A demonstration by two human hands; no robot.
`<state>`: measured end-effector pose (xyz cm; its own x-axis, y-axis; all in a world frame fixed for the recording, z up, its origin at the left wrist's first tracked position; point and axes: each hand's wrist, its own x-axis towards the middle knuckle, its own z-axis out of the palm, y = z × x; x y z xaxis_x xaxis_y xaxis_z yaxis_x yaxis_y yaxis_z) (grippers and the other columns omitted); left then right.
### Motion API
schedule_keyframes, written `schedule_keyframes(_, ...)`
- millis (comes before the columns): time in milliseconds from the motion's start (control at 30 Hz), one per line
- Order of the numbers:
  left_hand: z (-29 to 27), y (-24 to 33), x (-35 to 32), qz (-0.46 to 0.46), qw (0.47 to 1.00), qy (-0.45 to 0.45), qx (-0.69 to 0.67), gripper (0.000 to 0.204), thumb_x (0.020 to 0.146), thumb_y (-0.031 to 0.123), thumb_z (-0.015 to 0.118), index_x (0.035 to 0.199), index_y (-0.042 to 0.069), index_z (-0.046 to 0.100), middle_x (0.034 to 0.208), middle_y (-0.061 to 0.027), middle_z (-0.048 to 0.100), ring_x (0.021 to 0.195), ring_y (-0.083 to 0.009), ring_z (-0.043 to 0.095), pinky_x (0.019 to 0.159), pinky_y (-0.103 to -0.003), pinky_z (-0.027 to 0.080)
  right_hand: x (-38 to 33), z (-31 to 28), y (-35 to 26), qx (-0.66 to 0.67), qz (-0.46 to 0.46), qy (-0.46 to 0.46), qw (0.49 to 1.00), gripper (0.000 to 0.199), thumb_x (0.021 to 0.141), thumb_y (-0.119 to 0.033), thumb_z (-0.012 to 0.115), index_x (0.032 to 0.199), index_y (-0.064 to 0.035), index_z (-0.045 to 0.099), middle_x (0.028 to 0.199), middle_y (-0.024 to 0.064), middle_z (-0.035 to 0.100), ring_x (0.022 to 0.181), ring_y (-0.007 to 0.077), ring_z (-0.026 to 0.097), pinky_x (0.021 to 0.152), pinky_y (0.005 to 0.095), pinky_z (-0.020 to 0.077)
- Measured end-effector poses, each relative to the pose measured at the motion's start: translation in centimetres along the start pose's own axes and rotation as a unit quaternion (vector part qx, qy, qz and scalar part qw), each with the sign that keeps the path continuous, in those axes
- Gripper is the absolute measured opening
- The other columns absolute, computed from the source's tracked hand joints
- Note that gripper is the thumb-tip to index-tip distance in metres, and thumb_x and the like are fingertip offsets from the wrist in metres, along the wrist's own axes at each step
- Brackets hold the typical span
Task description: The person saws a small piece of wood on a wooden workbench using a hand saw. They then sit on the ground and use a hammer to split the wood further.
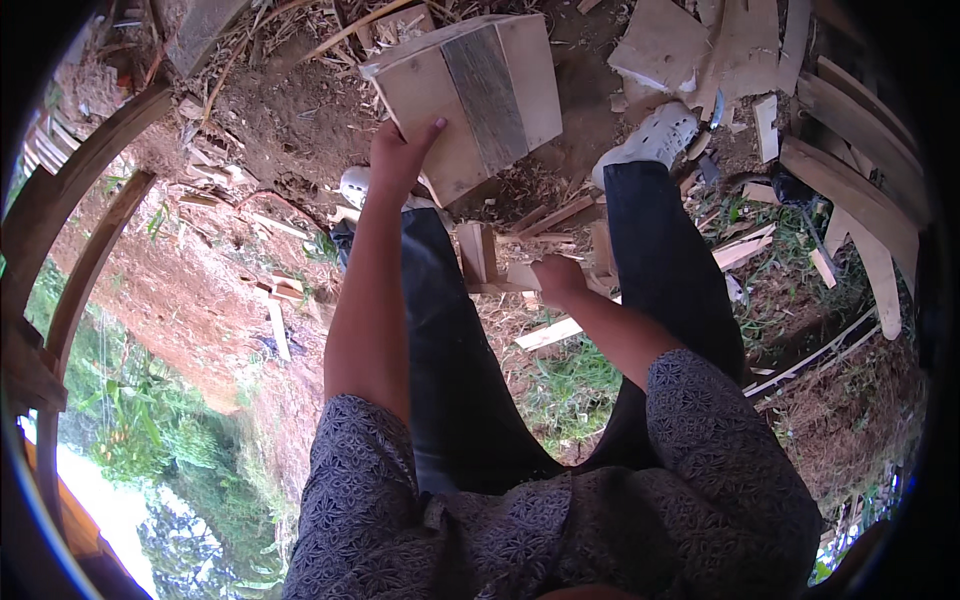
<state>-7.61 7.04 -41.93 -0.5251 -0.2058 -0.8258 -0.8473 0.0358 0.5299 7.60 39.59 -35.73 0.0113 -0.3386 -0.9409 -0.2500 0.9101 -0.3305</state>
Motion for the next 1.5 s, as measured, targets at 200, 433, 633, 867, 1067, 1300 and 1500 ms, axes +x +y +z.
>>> schedule_keyframes(200, -1.4, 8.4, -5.3, 0.073, 0.993, 0.086, -0.013, 0.04, 0.085, 0.026, 0.083, 0.11, -0.002, 0.071, 0.096, -0.0102, 0.075, 0.085, -0.0169, 0.071, 0.076, -0.032, 0.055, -3.3, -5.9, -1.2, 0.089, -0.01, 0.107, 0.99, 0.039, 0.072, -0.015, 0.077, 0.108, -0.0063, 0.067, 0.099, 0.0162, 0.067, 0.096, 0.0341, 0.067, 0.083, 0.0466, 0.0542)
schedule_keyframes(433, -16.3, 16.8, -20.1, 0.162, 0.96, 0.218, 0.065, 0.041, 0.082, 0.01, 0.084, 0.116, -0.005, 0.068, 0.111, -0.0117, 0.071, 0.101, -0.0187, 0.067, 0.09, -0.034, 0.053, -4.8, -11.6, 1.5, 0.203, 0.052, 0.11, 0.972, 0.055, 0.074, -0.03, 0.08, 0.12, -0.0046, 0.063, 0.108, 0.0197, 0.07, 0.102, 0.0355, 0.068, 0.088, 0.0459, 0.0538)
schedule_keyframes(633, -23.8, 16.2, -26.3, 0.166, 0.971, 0.092, 0.148, 0.048, 0.075, 0.007, 0.087, 0.117, -0.005, 0.066, 0.115, -0.0125, 0.07, 0.103, -0.0189, 0.067, 0.089, -0.034, 0.056, -5.0, -18.6, 6.6, 0.422, 0.103, 0.212, 0.875, 0.066, 0.076, -0.032, 0.085, 0.127, -0.001, 0.058, 0.112, 0.0146, 0.07, 0.097, 0.0233, 0.069, 0.089, 0.0383, 0.0547)
schedule_keyframes(867, -10.7, 15.8, -20.2, 0.161, 0.904, -0.293, 0.266, 0.037, 0.069, 0.016, 0.087, 0.096, 0.002, 0.066, 0.089, -0.0119, 0.062, 0.086, -0.0301, 0.066, 0.075, -0.04, 0.051, -6.4, -32.9, 10.0, 0.515, -0.052, 0.318, 0.794, 0.066, 0.082, -0.031, 0.082, 0.134, -0.0009, 0.054, 0.118, 0.0118, 0.067, 0.108, 0.0211, 0.065, 0.093, 0.0376, 0.052)
schedule_keyframes(1067, 2.1, 5.0, -14.9, 0.085, 0.824, -0.487, 0.277, 0.045, 0.072, 0.035, 0.084, 0.1, 0.002, 0.075, 0.093, -0.0157, 0.073, 0.087, -0.0305, 0.07, 0.078, -0.041, 0.052, -6.8, -39.7, 6.9, 0.465, -0.115, 0.367, 0.798, 0.049, 0.087, -0.015, 0.073, 0.13, 0.0028, 0.058, 0.12, 0.0127, 0.069, 0.108, 0.0187, 0.065, 0.093, 0.0339, 0.0523)
schedule_keyframes(1300, 12.9, -9.3, -14.0, 0.007, 0.782, -0.554, 0.287, 0.06, 0.064, 0.044, 0.087, 0.105, 0.001, 0.075, 0.096, -0.0173, 0.075, 0.091, -0.0293, 0.072, 0.081, -0.039, 0.053, -4.8, -40.7, 1.3, 0.365, -0.165, 0.359, 0.843, 0.049, 0.083, -0.009, 0.078, 0.128, 0.0004, 0.06, 0.114, 0.0099, 0.069, 0.104, 0.0179, 0.065, 0.092, 0.0343, 0.0518)
schedule_keyframes(1500, 19.1, -14.7, -13.1, -0.061, 0.787, -0.562, 0.246, 0.071, 0.065, 0.045, 0.087, 0.115, -0.002, 0.072, 0.106, -0.0176, 0.074, 0.099, -0.0286, 0.07, 0.088, -0.039, 0.052, -4.0, -38.3, 1.0, 0.304, -0.176, 0.354, 0.867, 0.053, 0.081, -0.02, 0.082, 0.126, 0.0001, 0.061, 0.111, 0.0129, 0.071, 0.101, 0.0175, 0.066, 0.091, 0.034, 0.052)
